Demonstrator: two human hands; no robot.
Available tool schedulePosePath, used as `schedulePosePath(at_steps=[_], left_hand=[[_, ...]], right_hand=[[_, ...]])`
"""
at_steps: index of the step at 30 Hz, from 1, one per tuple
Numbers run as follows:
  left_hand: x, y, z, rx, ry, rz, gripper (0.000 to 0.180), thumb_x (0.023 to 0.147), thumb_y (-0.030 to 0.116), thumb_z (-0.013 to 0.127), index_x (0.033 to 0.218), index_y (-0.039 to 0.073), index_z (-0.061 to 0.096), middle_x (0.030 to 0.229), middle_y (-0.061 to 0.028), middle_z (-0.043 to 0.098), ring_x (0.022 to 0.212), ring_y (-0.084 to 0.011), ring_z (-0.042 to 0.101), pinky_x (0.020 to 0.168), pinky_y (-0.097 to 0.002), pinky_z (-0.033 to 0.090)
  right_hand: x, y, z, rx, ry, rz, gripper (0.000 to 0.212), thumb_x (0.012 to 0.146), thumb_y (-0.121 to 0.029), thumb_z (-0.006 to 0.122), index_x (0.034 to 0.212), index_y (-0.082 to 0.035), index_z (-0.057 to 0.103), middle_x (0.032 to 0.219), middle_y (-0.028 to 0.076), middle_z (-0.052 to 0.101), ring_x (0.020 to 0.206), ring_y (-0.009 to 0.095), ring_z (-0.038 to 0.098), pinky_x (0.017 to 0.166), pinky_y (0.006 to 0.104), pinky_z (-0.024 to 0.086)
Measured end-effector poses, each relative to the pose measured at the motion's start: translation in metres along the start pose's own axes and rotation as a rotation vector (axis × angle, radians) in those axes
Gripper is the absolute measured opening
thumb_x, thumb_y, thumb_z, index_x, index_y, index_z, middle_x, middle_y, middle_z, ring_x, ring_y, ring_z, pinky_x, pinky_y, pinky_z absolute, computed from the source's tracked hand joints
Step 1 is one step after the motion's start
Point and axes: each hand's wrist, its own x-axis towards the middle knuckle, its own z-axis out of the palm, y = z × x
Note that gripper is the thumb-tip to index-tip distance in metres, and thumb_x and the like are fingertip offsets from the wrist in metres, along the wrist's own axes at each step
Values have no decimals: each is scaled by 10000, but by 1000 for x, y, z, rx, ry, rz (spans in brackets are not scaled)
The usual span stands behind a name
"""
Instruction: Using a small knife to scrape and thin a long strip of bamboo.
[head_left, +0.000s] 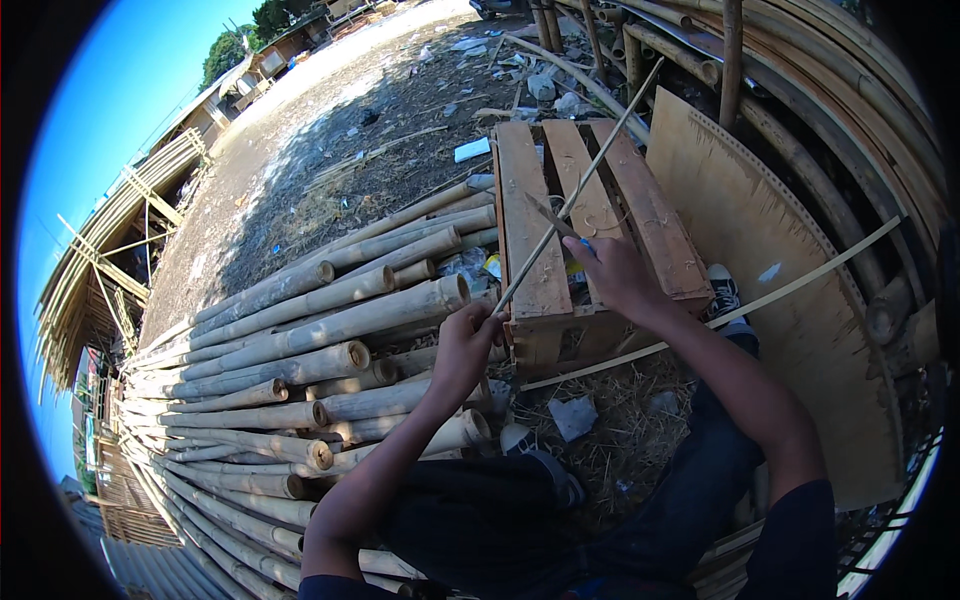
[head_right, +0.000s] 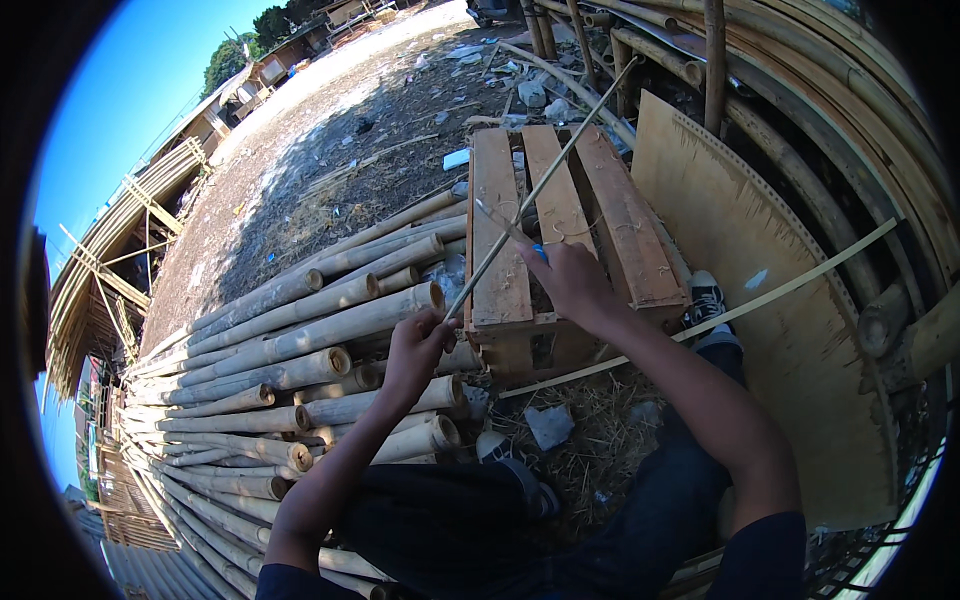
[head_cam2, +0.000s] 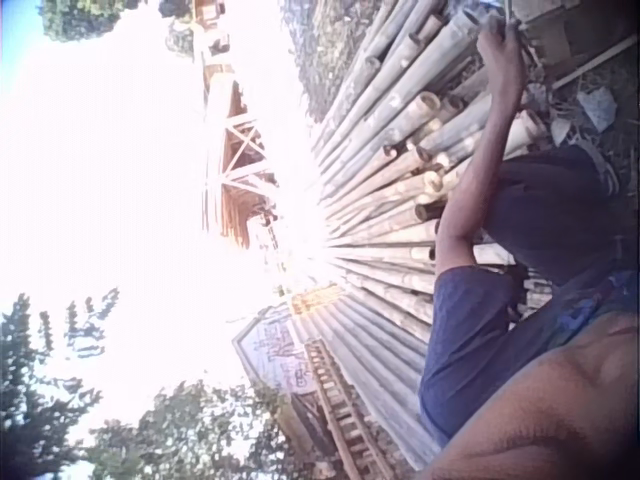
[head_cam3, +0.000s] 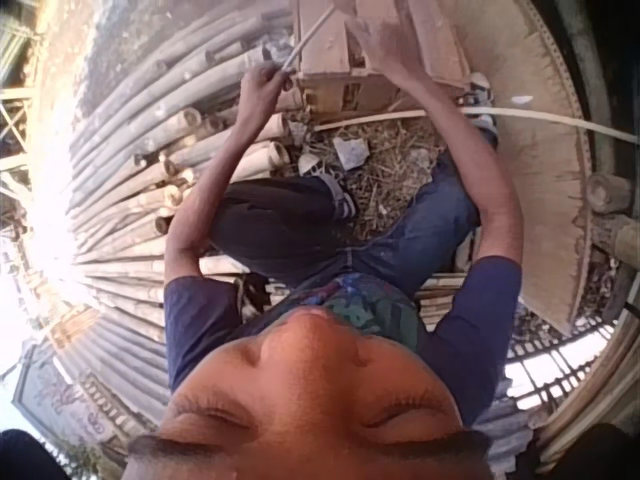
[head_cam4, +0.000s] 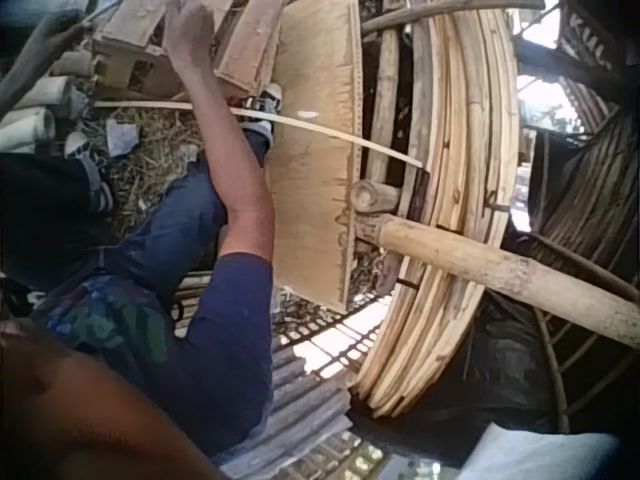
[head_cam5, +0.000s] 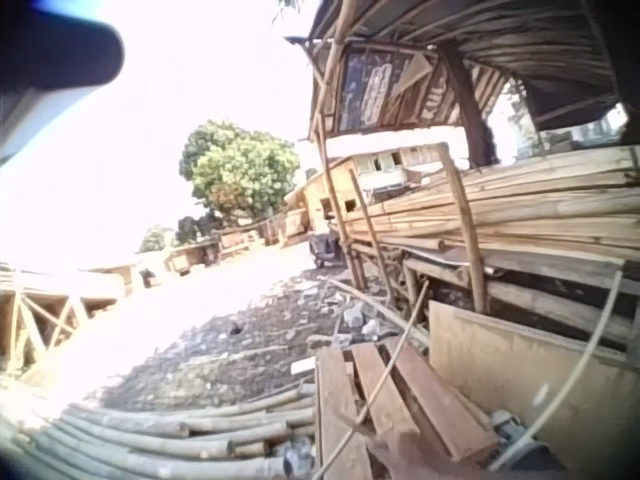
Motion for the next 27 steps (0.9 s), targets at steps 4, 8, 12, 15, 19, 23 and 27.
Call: schedulePosePath(at_steps=[4,8,12,15,19,23,27], left_hand=[[2,-3,3,-90,-106,7,210,936,196,542,904,23,658,647,26,562,521,-20,411,473,-206,305],[0,10,-1,-247,-200,-113,208,954,211,521,941,44,645,654,27,566,493,-14,389,446,-199,277],[6,6,-9,-366,-261,-162,203,963,219,509,917,58,624,651,28,551,473,-20,361,442,-199,266],[7,2,-15,-404,-307,-229,217,972,238,498,885,69,603,643,30,533,472,-21,346,440,-197,253],[0,3,-10,-352,-262,-213,239,978,252,489,866,69,595,636,32,519,486,-21,358,445,-197,247],[-2,0,-5,-268,-276,-201,239,981,241,488,862,64,596,634,35,511,499,-22,358,463,-189,250],[-1,2,-1,-257,-262,-157,246,988,235,478,866,58,597,630,35,506,504,-24,369,472,-188,268]], right_hand=[[-25,-30,33,76,-137,-107,604,959,-494,432,645,-18,630,522,173,556,562,372,620,560,460,497],[-30,-39,35,174,-141,-171,605,957,-497,433,659,-16,648,525,184,561,591,375,637,583,457,511],[-34,-44,33,227,-159,-139,608,952,-502,444,649,-13,639,537,184,572,577,371,636,576,455,515],[-34,-42,42,71,-170,-208,599,948,-507,451,662,-14,635,558,183,585,580,362,639,578,454,518],[-24,-25,36,6,-77,-207,601,951,-506,447,640,-23,624,536,172,572,569,353,636,555,453,507],[-6,22,15,113,-46,-18,640,963,-504,425,605,-1,597,478,170,516,525,347,599,550,456,475],[-21,-2,33,295,-238,42,638,963,-503,421,636,14,600,497,185,526,548,360,610,559,455,475]])
